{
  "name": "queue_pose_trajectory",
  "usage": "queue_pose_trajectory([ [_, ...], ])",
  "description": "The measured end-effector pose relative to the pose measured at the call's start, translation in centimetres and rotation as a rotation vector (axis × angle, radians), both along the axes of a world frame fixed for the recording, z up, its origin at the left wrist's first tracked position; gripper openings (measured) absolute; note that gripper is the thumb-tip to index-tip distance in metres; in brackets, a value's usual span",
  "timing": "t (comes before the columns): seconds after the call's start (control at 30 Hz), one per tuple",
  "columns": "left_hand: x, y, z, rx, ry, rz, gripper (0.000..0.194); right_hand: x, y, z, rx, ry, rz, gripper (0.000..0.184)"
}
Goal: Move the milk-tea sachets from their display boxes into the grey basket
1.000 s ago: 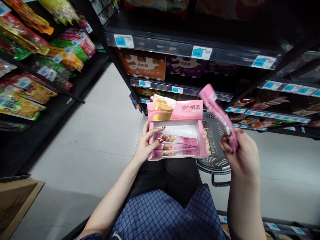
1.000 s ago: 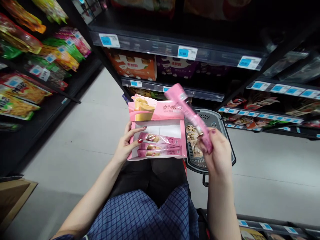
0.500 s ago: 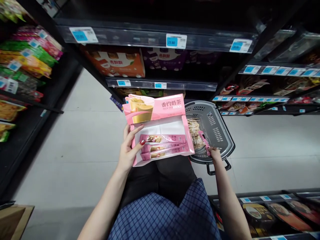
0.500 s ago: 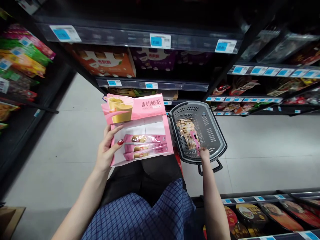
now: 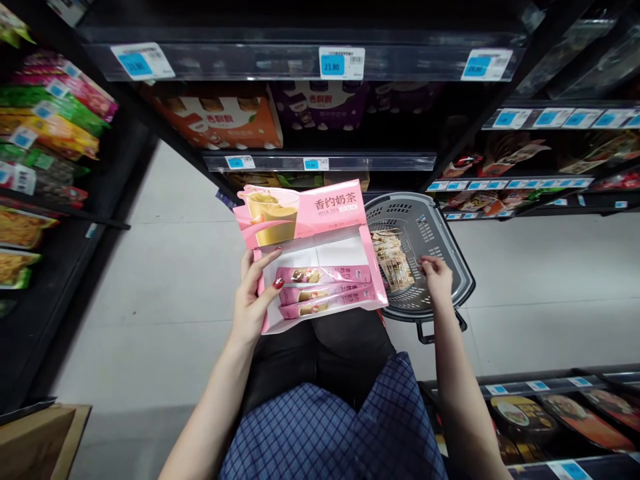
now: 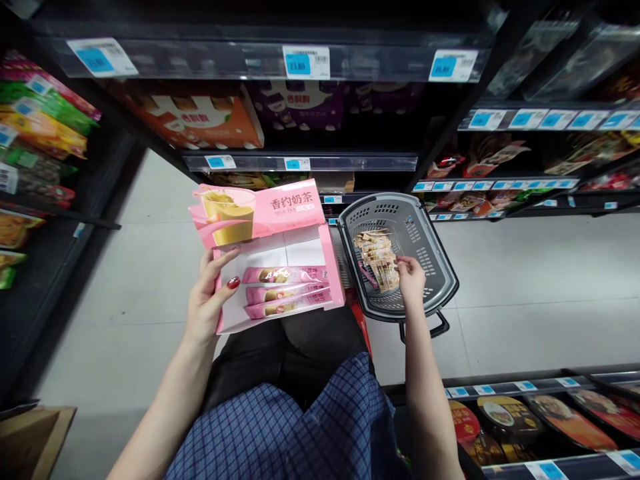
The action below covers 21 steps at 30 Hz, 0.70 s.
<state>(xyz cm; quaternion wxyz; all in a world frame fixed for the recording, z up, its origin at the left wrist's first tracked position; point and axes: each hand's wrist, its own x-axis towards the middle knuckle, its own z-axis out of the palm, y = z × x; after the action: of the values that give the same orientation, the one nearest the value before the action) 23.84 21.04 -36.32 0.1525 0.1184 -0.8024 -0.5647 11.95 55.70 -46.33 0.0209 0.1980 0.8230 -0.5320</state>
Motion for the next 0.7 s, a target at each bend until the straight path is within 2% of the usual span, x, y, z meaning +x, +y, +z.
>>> queue_pose_trajectory([
  [0.03,0.0,0.0,0.0,0.0,0.004,-0.001,0.041,0.5,-1.1,2.2,-0.011,0.075,0.008,0.026],
  [0.07,0.0,0.1,0.1,0.001,0.009,-0.003,0.041,1.1,-2.4,4.6,-0.012,0.243,0.038,0.023],
  [0.13,0.0,0.1,0.1,0.004,0.019,-0.008,0.04,2.8,-5.2,9.5,0.034,0.512,0.185,0.014],
  [0.17,0.0,0.2,0.1,0.002,0.017,-0.012,0.041,3.6,-6.6,11.8,0.093,0.648,0.301,0.011],
  [0.23,0.1,0.2,0.2,-0.01,0.004,-0.021,0.042,5.1,-9.4,15.3,0.271,0.878,0.564,0.015],
  [0.3,0.2,0.2,0.2,-0.028,-0.009,-0.039,0.044,6.0,-12.0,17.1,0.494,0.917,0.863,0.02],
  [0.37,0.2,0.3,0.2,-0.042,-0.007,-0.053,0.044,6.4,-14.6,17.4,0.763,0.745,1.101,0.024],
  [0.4,0.2,0.3,0.2,-0.046,0.0,-0.055,0.043,6.4,-15.9,17.0,0.889,0.625,1.171,0.027],
  [0.5,0.2,0.5,0.3,-0.054,0.014,-0.061,0.041,6.0,-18.8,15.3,1.127,0.357,1.184,0.035],
  [0.6,0.1,0.5,0.5,-0.055,0.04,-0.084,0.041,5.1,-20.1,13.9,1.157,0.284,1.159,0.034],
  [0.7,0.1,0.5,0.6,-0.038,0.046,-0.084,0.04,4.4,-19.9,14.1,1.109,0.335,1.214,0.029],
])
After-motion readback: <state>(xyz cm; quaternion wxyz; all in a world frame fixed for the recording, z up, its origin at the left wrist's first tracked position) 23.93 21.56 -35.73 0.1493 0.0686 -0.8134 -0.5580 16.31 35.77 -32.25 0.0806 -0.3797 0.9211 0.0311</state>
